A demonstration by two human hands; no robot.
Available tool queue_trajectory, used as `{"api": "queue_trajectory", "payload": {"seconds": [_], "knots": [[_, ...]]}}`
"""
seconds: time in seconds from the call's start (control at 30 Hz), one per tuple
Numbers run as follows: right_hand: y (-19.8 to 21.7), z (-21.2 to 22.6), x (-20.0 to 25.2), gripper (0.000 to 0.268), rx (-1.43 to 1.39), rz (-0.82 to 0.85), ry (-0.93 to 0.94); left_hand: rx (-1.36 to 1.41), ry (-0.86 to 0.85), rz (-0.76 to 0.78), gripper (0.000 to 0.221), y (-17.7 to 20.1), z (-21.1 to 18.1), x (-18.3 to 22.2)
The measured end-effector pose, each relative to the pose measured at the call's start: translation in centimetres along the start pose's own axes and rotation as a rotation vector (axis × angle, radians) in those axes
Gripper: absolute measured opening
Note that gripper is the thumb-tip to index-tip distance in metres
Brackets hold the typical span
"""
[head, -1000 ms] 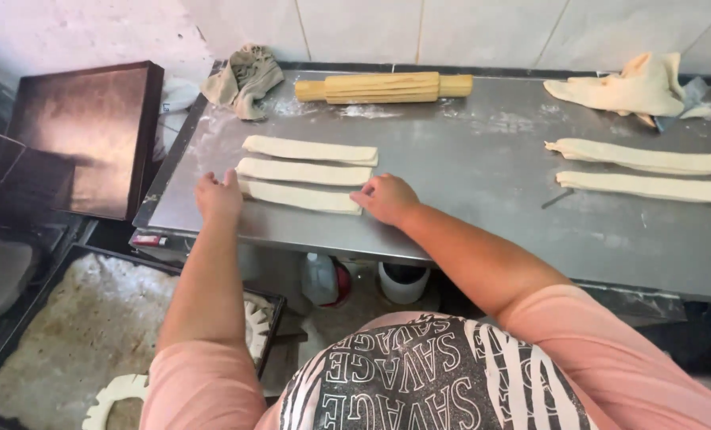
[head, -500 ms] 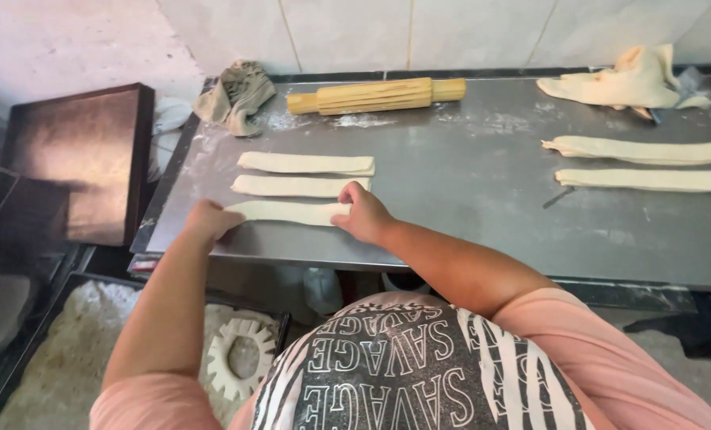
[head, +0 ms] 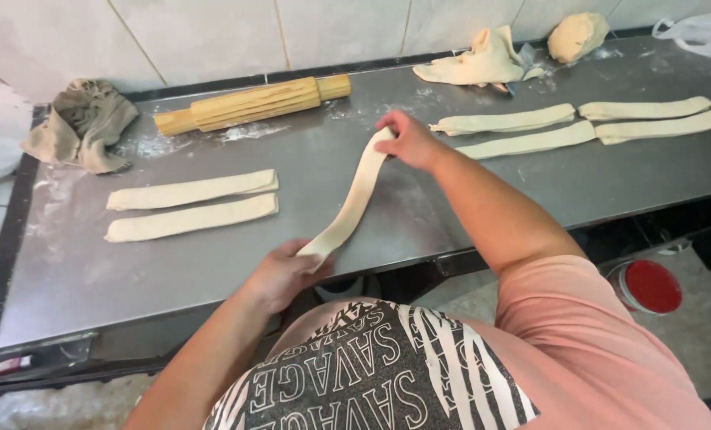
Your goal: Cleaning a baking tray, then cutting slits into dough strips and forming them into rings.
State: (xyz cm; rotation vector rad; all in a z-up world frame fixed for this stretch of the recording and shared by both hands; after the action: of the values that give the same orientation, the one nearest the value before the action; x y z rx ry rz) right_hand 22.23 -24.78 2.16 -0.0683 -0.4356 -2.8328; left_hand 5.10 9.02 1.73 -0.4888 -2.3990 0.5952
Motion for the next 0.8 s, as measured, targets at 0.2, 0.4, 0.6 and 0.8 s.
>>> {"api": "queue_trajectory", "payload": {"seconds": [0.2, 0.4, 0.6, 0.8], "knots": [[10.0, -2.4, 4.5, 0.078, 0.493, -0.276, -0.237, -0.215, -0.071, -0.020, 0.057, -2.9, 1.7, -5.8], [10.5, -3.8, 10.6, 0.030, 0.933, 0.068, -0.302, -1.297, -0.041, -0.171, 0.043, -0.4, 0.4, -2.6], [11.7, -6.6, 10.7, 0.029, 1.099, 0.099, -0.392, -1.696, -0.521, -0.028, 0.041, 1.0, 0.9, -2.8], [12.4, -7.7, 11.7, 0.027, 1.091, 0.186, -0.571, -1.640, -0.775, -0.059, 0.039, 2.0, 1.9, -3.0]]}}
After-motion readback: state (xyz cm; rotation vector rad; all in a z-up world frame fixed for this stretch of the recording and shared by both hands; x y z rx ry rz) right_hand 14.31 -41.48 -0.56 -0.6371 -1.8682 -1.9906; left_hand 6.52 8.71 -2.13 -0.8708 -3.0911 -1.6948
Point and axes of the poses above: each hand's wrist, its own x-axis away from the middle knuckle, its own y-axis out of the back of the hand, z = x × y, the point moved 2 cm from there along -x, towards the middle knuckle, and after that the axes turned 8 degrees about z, right-handed, at the moved point
